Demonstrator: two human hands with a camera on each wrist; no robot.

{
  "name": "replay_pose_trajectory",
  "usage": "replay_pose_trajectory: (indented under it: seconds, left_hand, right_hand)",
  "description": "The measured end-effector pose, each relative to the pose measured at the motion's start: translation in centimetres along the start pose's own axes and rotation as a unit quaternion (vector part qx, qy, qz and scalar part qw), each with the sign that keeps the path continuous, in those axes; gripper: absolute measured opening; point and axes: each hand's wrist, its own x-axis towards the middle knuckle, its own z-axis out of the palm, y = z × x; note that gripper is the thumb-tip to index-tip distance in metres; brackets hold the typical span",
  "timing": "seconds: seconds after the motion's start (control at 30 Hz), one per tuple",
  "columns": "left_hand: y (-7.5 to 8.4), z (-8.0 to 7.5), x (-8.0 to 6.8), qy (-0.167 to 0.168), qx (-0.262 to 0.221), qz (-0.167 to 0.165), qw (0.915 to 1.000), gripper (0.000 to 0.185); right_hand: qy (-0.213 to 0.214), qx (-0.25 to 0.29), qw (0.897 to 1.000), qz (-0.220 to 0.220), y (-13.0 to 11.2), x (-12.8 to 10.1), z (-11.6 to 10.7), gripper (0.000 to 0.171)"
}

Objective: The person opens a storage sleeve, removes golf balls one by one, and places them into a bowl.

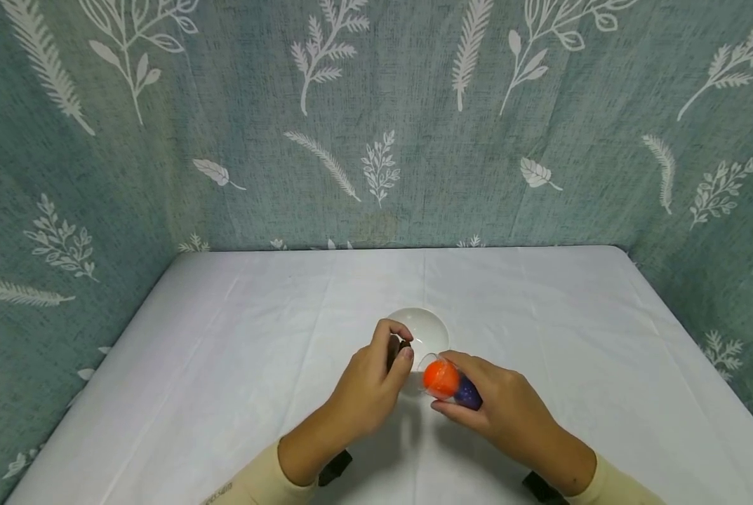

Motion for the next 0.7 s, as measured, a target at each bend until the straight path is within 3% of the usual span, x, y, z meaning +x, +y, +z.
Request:
replay_pose_trajectory:
  seconds: [0.13, 0.27, 0.4, 0.7]
  left_hand:
    - [-0.2, -0.5, 0.0, -0.009, -0.022, 0.002, 0.9997, 0.018]
    - [-0.5, -1.1, -0.2, -0.042, -0.036, 0.01, 0.9984, 0.021]
    - [-0.9, -1.7, -0.8, -0.074, -0.02, 0.001, 0.9971, 0.027]
    - [-1.9, -2.3, -1.2, -0.093, 0.026, -0.019, 0.9951, 0.036]
  right_hand:
    - [-0.02, 0.01, 0.999, 0.039, 0.1, 0.2, -0.4, 0.056]
    - [-0.035, 0.024, 0.997, 0.065, 0.1, 0.4, -0.7, 0.058]
    - [-0.036, 0.041, 0.996, 0.076, 0.3, 0.5, -0.9, 0.06]
    - [-0.04, 0.057, 0.994, 0.087, 1.0, 0.7, -1.4, 0.057]
